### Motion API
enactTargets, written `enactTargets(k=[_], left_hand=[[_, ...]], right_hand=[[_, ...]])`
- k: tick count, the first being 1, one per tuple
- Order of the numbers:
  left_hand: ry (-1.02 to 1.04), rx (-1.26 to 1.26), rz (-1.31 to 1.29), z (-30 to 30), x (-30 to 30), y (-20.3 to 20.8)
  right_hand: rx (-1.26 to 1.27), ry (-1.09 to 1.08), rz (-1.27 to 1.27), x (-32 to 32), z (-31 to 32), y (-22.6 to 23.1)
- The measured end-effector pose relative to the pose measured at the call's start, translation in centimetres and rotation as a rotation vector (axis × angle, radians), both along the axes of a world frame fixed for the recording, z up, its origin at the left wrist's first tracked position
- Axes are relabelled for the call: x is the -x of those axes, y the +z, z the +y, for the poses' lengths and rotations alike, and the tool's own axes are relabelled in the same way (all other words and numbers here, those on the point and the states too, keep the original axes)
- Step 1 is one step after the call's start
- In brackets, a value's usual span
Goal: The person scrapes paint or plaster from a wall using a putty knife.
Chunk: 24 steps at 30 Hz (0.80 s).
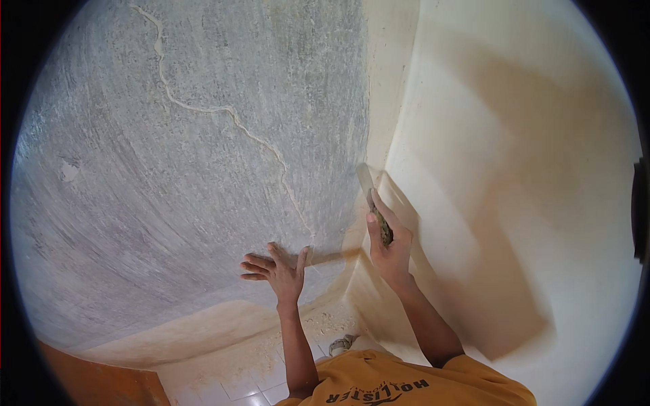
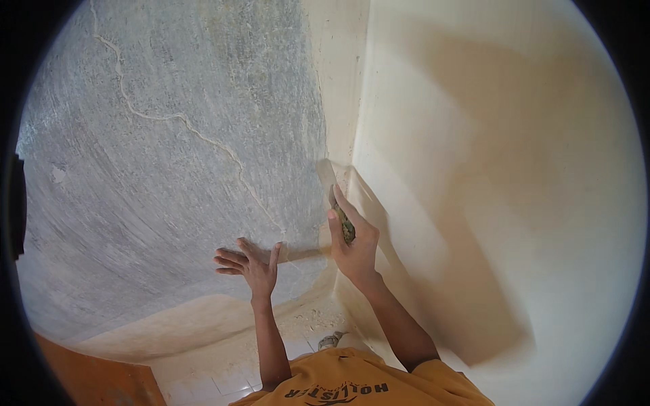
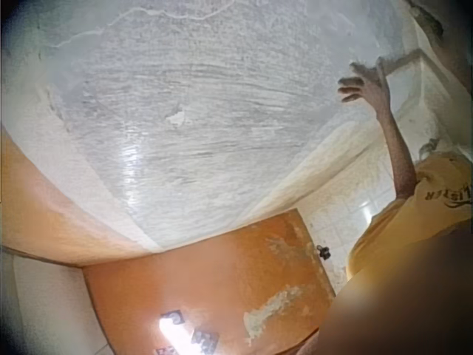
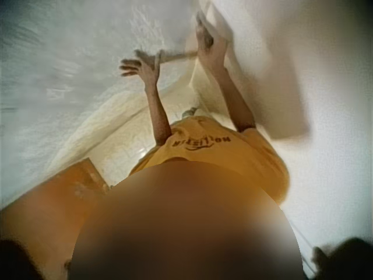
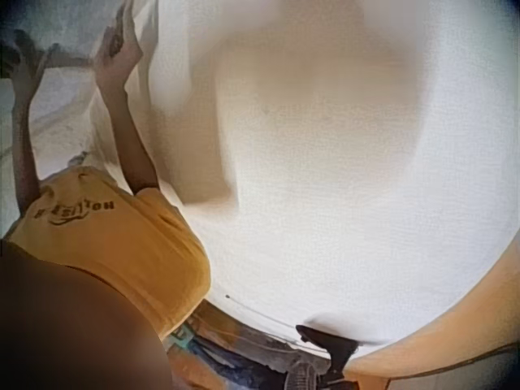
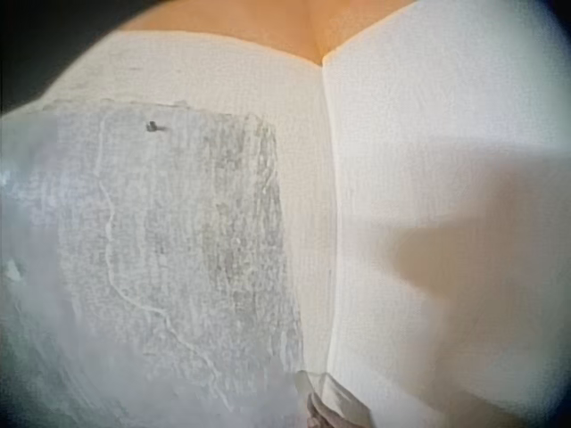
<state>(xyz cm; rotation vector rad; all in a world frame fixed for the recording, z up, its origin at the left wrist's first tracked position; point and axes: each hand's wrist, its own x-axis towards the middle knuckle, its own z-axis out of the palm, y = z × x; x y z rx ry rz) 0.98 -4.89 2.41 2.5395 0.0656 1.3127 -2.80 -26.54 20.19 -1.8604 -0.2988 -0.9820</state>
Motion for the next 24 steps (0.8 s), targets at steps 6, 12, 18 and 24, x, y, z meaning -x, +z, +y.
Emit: enactTargets(k=[6, 12, 18, 24], left_hand=[[0.003, 0.003, -0.008, 0.3, 0.0, 0.2], [-0.007, 0.013, -0.007, 0.3, -0.2, -0.1], [-0.009, 0.006, 0.001, 0.0, 0.3, 0.1], [-0.01, 0.019, 0.015, -0.1, 0.0, 0.3]], right_hand=[[-0.048, -0.003, 0.228, 0.6, 0.7, 2.6], [0.021, -0.018, 0.064, -0.2, 0.2, 0.9], [0.032, -0.009, 0.012, 0.3, 0.1, 0.5], [-0.019, 0.002, -0.014, -0.4, 0.1, 4.0]])
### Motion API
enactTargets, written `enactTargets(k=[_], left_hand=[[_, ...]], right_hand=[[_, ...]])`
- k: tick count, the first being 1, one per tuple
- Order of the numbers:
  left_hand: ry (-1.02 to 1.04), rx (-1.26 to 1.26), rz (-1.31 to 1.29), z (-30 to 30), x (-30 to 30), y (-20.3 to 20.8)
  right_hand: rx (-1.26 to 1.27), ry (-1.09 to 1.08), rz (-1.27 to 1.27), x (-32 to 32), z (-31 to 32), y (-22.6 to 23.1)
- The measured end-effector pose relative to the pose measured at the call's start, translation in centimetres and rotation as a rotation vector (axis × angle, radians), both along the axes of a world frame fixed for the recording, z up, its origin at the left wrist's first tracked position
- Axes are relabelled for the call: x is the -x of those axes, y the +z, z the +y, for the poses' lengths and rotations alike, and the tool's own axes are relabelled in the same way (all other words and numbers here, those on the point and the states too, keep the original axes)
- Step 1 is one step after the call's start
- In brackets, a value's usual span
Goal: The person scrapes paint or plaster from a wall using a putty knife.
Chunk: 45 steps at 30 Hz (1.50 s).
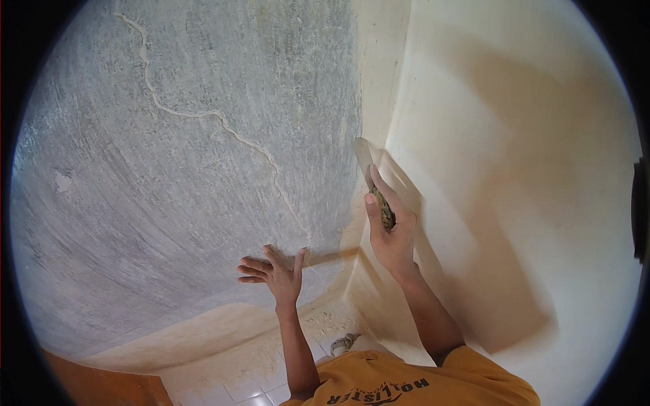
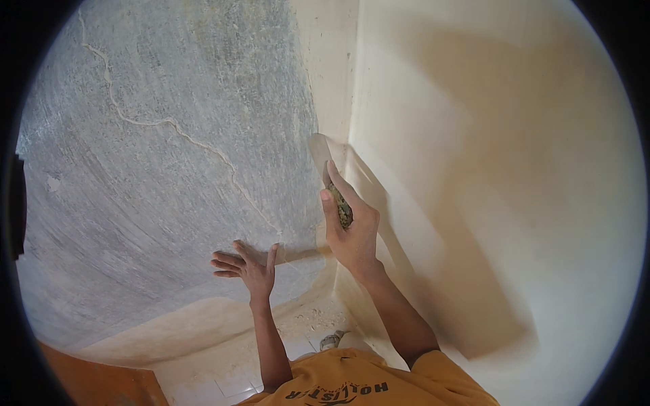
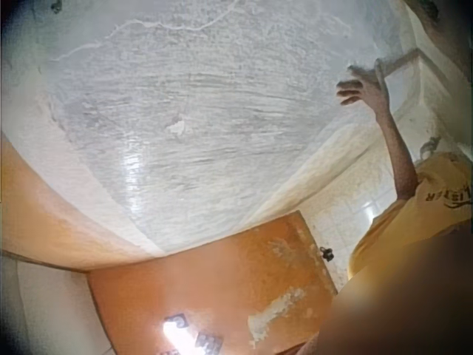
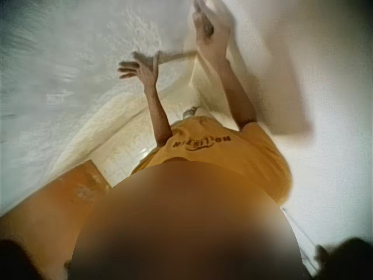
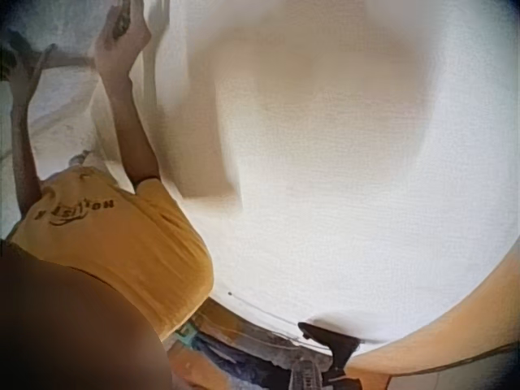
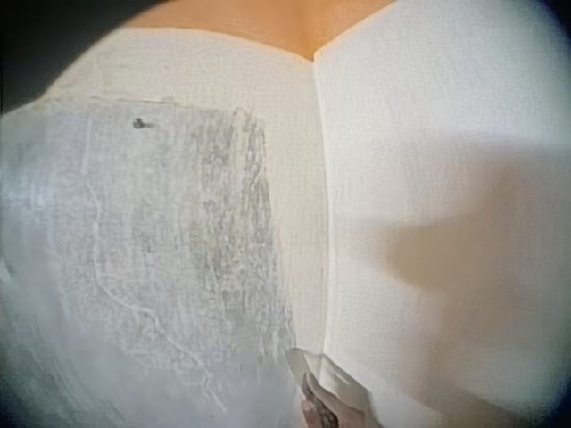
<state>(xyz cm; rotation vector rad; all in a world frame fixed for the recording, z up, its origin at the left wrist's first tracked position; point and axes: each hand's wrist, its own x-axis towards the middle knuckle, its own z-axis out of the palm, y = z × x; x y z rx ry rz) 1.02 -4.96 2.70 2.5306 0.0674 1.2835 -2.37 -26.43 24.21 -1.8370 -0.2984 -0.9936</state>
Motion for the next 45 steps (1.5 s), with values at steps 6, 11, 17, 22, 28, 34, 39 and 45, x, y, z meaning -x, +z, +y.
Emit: enactTargets(k=[6, 11, 17, 22, 28, 34, 39, 45], left_hand=[[-0.006, 0.005, 0.0, 0.3, 0.0, -0.2], [0.01, -0.009, 0.002, -0.1, 0.3, -0.1], [0.009, 0.009, 0.012, 0.4, 0.1, -0.3], [-0.004, 0.008, 0.028, 0.1, 0.4, -0.2], [0.022, -0.029, 0.011, 0.4, 0.0, -0.2], [0.028, -0.02, 0.007, 0.4, 0.0, -0.3], [0.015, -0.015, 0.022, 0.2, 0.3, -0.3], [0.027, -0.028, 0.001, 0.2, 0.1, -0.2]], right_hand=[[0.031, -0.029, 0.133, 1.0, 0.1, -2.3], [0.071, -0.031, 0.075, 0.8, -0.9, -2.7], [0.055, -0.028, 0.122, 1.1, -0.1, -1.0], [0.131, -0.046, -0.02, 0.8, -0.2, -2.0], [0.055, -0.024, 0.182, 1.6, -0.2, -1.1], [-0.016, 0.008, 0.116, 0.9, -0.1, -0.5], [0.104, -0.044, 0.014, 1.1, 0.2, -2.5], [0.01, 0.012, 0.037, 0.9, 0.2, -1.1]])
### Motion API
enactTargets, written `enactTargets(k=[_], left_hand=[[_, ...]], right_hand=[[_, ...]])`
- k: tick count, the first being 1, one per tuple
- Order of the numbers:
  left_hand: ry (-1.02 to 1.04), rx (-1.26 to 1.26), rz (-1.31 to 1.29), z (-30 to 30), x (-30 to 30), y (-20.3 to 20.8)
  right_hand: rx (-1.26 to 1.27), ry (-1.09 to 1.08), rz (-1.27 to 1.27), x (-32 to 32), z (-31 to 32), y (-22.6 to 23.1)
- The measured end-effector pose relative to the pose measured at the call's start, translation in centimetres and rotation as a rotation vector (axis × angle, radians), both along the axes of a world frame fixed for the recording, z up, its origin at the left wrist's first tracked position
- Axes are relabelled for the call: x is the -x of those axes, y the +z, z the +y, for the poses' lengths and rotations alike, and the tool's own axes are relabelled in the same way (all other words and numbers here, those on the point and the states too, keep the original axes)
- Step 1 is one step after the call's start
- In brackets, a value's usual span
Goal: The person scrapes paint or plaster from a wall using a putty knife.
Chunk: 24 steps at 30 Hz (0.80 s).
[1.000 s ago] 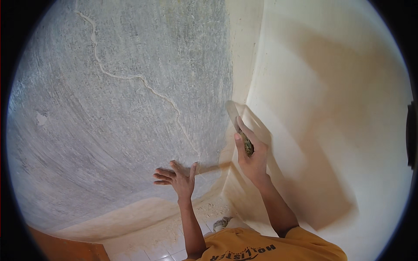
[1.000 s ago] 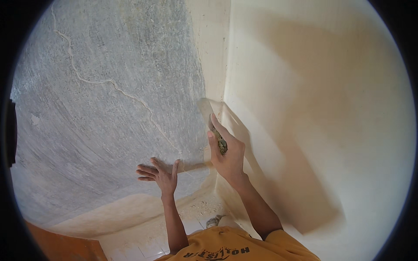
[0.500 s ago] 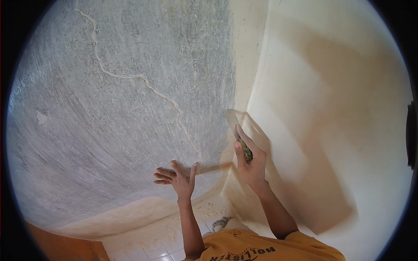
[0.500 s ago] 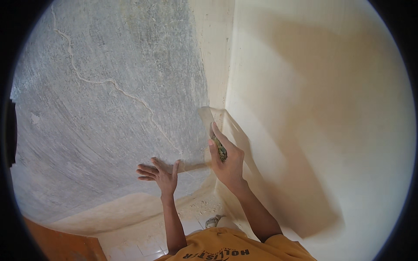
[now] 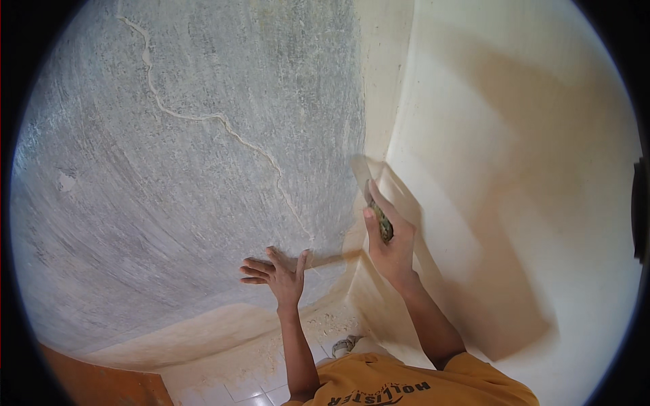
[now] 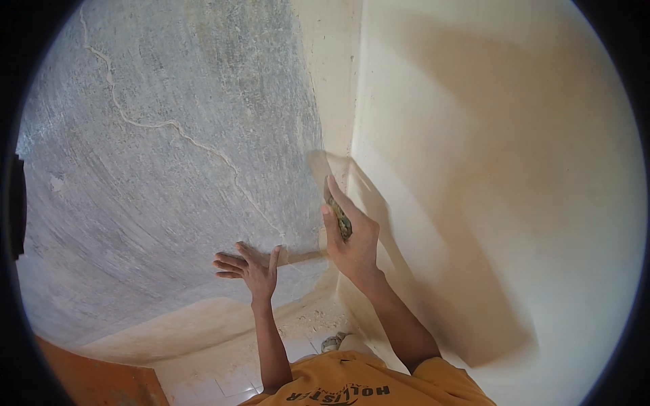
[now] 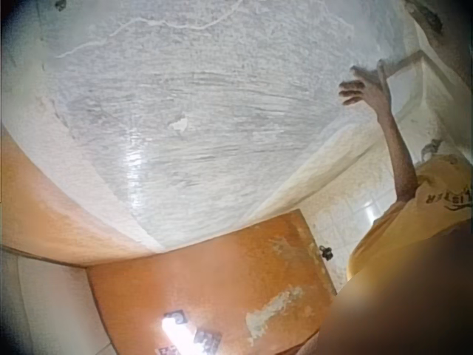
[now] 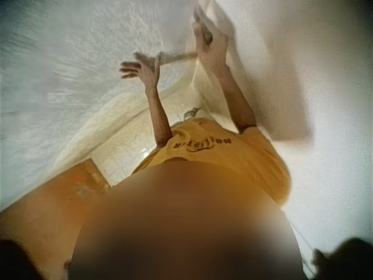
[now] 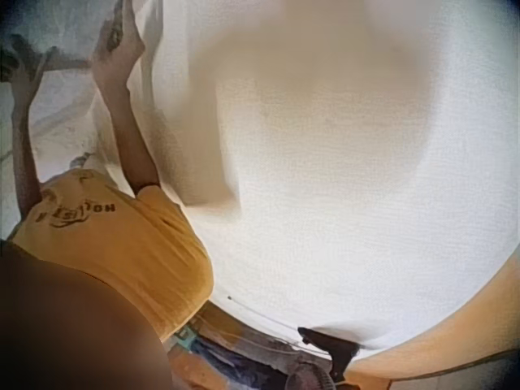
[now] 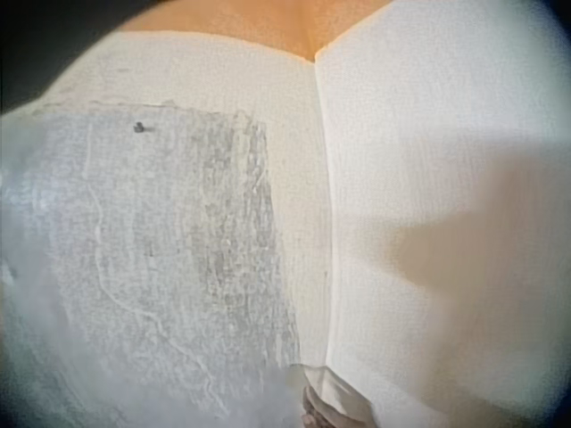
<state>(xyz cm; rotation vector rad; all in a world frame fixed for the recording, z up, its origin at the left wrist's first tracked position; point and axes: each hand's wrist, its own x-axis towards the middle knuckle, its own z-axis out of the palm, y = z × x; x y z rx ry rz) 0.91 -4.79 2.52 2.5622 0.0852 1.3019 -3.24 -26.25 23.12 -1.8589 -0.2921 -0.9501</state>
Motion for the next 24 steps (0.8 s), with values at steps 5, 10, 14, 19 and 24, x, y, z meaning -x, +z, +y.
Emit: enactTargets(k=[5, 10, 14, 19, 24], left_hand=[[-0.048, 0.044, 0.021, 0.1, -0.1, -0.3], [-0.023, 0.016, 0.002, 0.0, -0.3, 0.0], [-0.041, 0.03, 0.018, 0.1, -0.2, -0.3], [-0.022, 0.018, 0.002, 0.1, -0.1, -0.2], [-0.003, 0.009, 0.014, 0.2, -0.1, -0.3]], right_hand=[[0.056, -0.038, -0.018, -0.7, -0.2, -0.2], [-0.008, -0.004, 0.06, -0.1, -0.2, -1.2], [0.05, -0.029, -0.046, -1.1, -0.3, -0.3], [-0.013, -0.011, 0.0, -0.8, -0.4, 0.9], [-0.003, -0.008, -0.039, -1.1, -0.1, 0.8]])
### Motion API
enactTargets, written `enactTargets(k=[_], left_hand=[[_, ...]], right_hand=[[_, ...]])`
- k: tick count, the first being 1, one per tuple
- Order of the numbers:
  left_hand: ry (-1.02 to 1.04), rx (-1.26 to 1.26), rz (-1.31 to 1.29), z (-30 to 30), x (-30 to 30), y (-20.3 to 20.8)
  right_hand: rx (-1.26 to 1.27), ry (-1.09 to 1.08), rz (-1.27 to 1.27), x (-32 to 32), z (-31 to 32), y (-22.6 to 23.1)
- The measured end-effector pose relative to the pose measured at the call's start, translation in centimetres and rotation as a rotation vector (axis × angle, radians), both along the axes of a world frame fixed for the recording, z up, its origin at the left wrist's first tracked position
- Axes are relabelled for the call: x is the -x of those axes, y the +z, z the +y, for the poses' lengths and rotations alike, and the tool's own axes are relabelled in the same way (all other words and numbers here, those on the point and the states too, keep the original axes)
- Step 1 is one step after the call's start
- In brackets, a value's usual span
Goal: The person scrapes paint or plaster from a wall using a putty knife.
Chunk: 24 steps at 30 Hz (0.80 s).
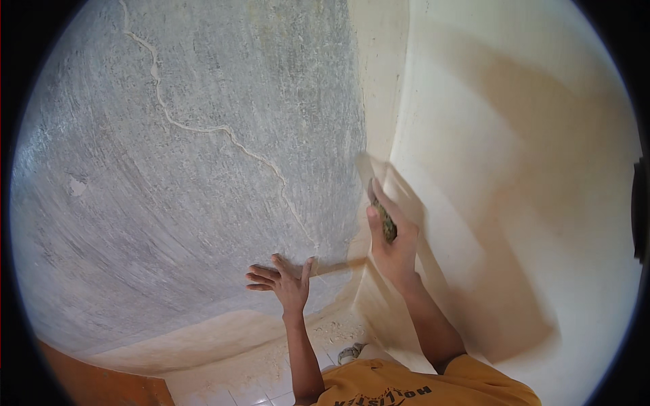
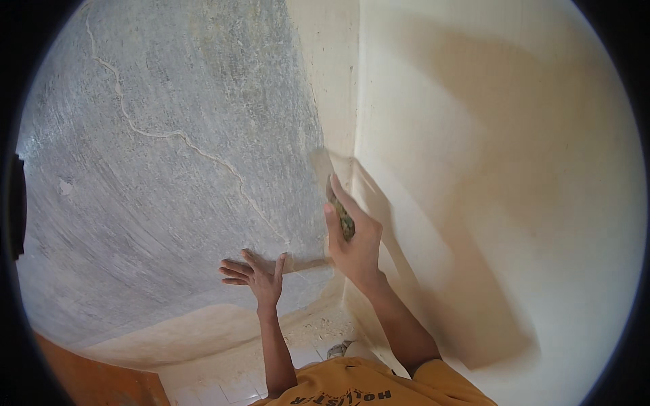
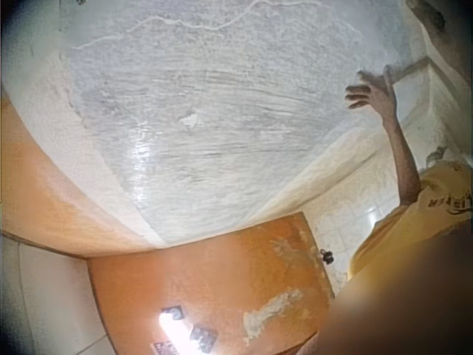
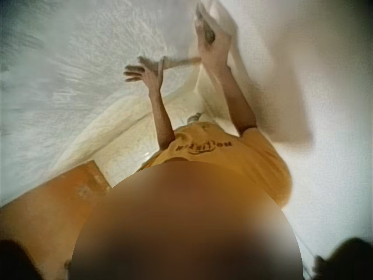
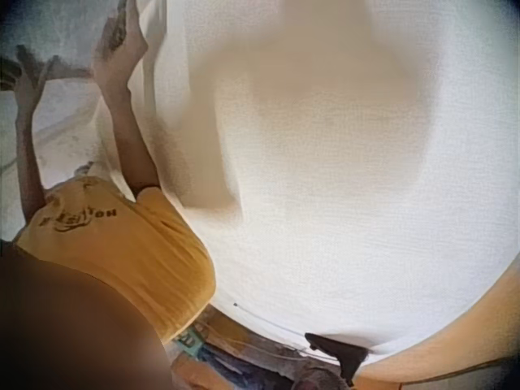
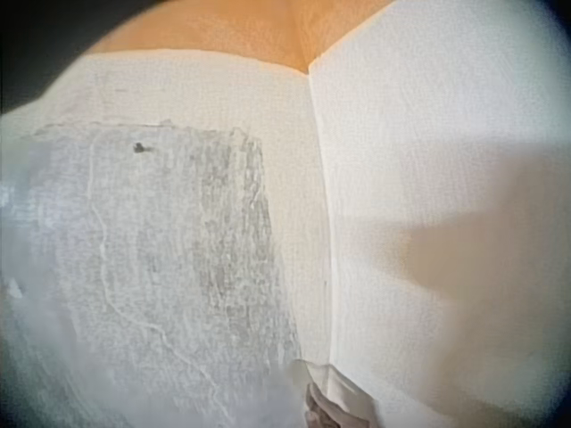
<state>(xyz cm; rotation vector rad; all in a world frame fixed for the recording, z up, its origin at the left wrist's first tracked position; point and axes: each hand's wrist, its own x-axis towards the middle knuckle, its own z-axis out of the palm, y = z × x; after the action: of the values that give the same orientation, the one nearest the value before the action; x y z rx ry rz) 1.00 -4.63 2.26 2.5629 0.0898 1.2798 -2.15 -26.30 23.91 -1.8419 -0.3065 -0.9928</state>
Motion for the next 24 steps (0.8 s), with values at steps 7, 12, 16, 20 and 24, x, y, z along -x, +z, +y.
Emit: enactTargets(k=[7, 12, 16, 20, 24], left_hand=[[-0.027, 0.021, -0.003, -0.4, 0.2, 0.1], [0.011, -0.013, -0.022, 0.0, 0.0, 0.2], [-0.028, 0.012, -0.016, -0.3, 0.0, 0.2], [-0.008, -0.001, 0.012, -0.1, 0.1, 0.4], [-0.015, -0.005, -0.003, -0.1, 0.3, 0.2]], right_hand=[[0.057, -0.012, -0.027, 0.6, -0.1, -0.3], [0.004, 0.013, 0.074, 0.9, -0.1, 1.9], [0.08, -0.015, -0.06, 0.5, -0.4, -0.1], [-0.031, 0.012, 0.082, 1.0, -0.2, 1.3], [0.045, 0.0, 0.073, 1.1, -0.7, -0.1]])
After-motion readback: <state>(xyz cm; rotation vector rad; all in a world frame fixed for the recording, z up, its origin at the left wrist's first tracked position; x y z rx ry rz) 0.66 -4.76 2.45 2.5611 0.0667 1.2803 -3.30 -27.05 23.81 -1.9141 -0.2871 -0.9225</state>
